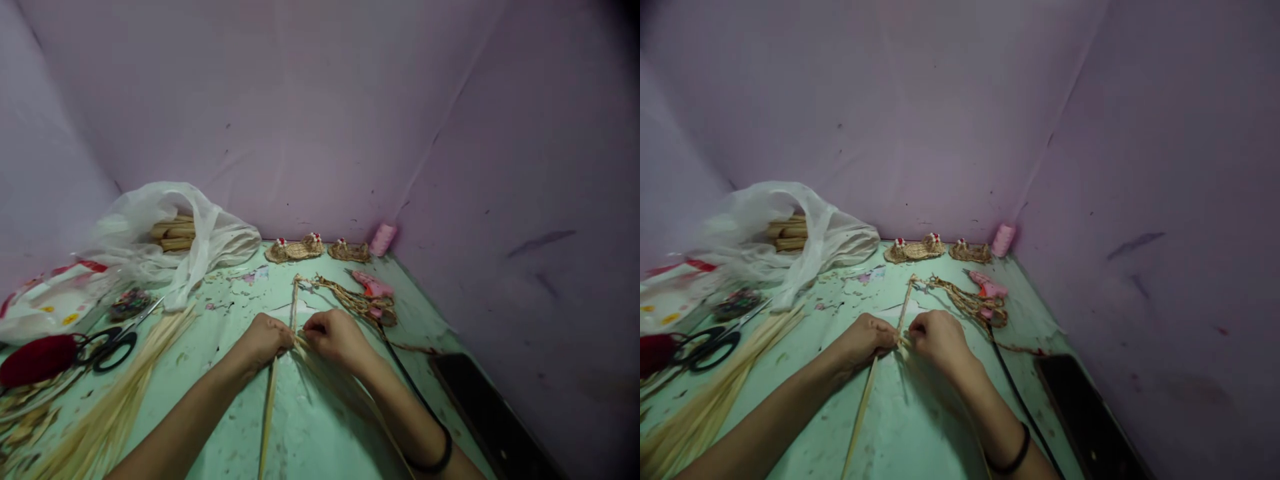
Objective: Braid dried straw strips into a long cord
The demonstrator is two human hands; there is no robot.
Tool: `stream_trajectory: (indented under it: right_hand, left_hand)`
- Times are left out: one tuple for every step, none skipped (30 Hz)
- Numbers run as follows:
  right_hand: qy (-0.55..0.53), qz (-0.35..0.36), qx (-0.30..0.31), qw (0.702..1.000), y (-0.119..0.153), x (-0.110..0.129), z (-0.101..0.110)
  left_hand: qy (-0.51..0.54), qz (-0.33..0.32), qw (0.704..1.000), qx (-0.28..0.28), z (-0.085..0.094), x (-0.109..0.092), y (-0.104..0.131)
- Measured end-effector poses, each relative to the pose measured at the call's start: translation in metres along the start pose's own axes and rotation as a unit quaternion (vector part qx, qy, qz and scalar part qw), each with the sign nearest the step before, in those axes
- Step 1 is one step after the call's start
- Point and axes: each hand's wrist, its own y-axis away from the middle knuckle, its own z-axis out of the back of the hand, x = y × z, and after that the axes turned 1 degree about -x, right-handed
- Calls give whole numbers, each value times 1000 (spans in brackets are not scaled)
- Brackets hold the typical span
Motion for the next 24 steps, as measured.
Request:
stream_trajectory:
  right_hand:
    - [0, 4, 5, 1000, 0, 0, -1]
    - [0, 7, 8, 1000, 1, 0, -2]
    - [-2, 11, 13, 1000, 1, 0, -3]
    - [-7, 13, 17, 1000, 1, 0, -3]
    - [-16, 14, 22, 1000, 2, 0, -4]
    - [-28, 13, 28, 999, 2, 0, -4]
    - [-41, 11, 33, 999, 2, 0, -5]
    - [-54, 10, 37, 998, 2, -1, -6]
    - [-65, 11, 36, 997, 2, -1, -7]
    - [-74, 12, 32, 997, 2, -2, -8]
    - [-83, 12, 27, 996, 1, -4, -11]
    - [-93, 11, 22, 995, 0, -5, -13]
    - [-106, 9, 19, 994, -2, -7, -15]
    - [-121, 4, 18, 992, -3, -8, -18]
    - [-138, -5, 20, 990, -5, -8, -20]
    - [-158, -18, 24, 987, -6, -9, -21]
    - [-180, -34, 29, 983, -7, -8, -22]
    - [-204, -53, 34, 977, -7, -7, -22]
    - [-232, -75, 39, 969, -7, -5, -22]
    - [-263, -97, 43, 959, -7, -3, -22]
    - [-296, -118, 46, 947, -6, 0, -21]
    - [-328, -136, 50, 933, -5, 2, -21]
    - [-359, -154, 52, 919, -3, 5, -20]
    - [-388, -169, 54, 904, -1, 7, -19]
  left_hand:
    - [-1, 5, 1000, 0, 0, 0, 0]
    - [-2, 11, 1000, -1, 0, 0, 0]
    - [-3, 16, 1000, -3, -1, -1, 0]
    - [-2, 19, 1000, -4, -1, -1, 0]
    - [-2, 18, 1000, -3, -1, -1, 0]
    - [-3, 15, 1000, -2, 0, -1, 0]
    - [-4, 11, 1000, -1, 0, 0, 0]
    - [-5, 8, 1000, -1, 0, 0, -1]
    - [-6, 6, 1000, -1, 0, 1, -1]
    - [-8, 4, 1000, -1, 0, 1, -1]
    - [-10, 6, 1000, -1, 0, 0, -1]
    - [-14, 11, 1000, -2, 0, -1, 0]
    - [-19, 17, 1000, -4, -1, -3, 1]
    - [-24, 25, 999, -5, -2, -5, 3]
    - [-29, 34, 999, -8, -2, -7, 4]
    - [-31, 41, 999, -12, -3, -9, 6]
    - [-31, 48, 998, -17, -4, -11, 7]
    - [-29, 55, 998, -20, -4, -13, 8]
    - [-24, 64, 997, -22, -5, -14, 9]
    - [-17, 73, 997, -24, -5, -15, 10]
    - [-12, 79, 996, -26, -6, -15, 10]
    - [-8, 83, 996, -28, -6, -16, 10]
    - [-7, 84, 996, -32, -5, -15, 9]
    - [-7, 82, 996, -38, -5, -14, 8]
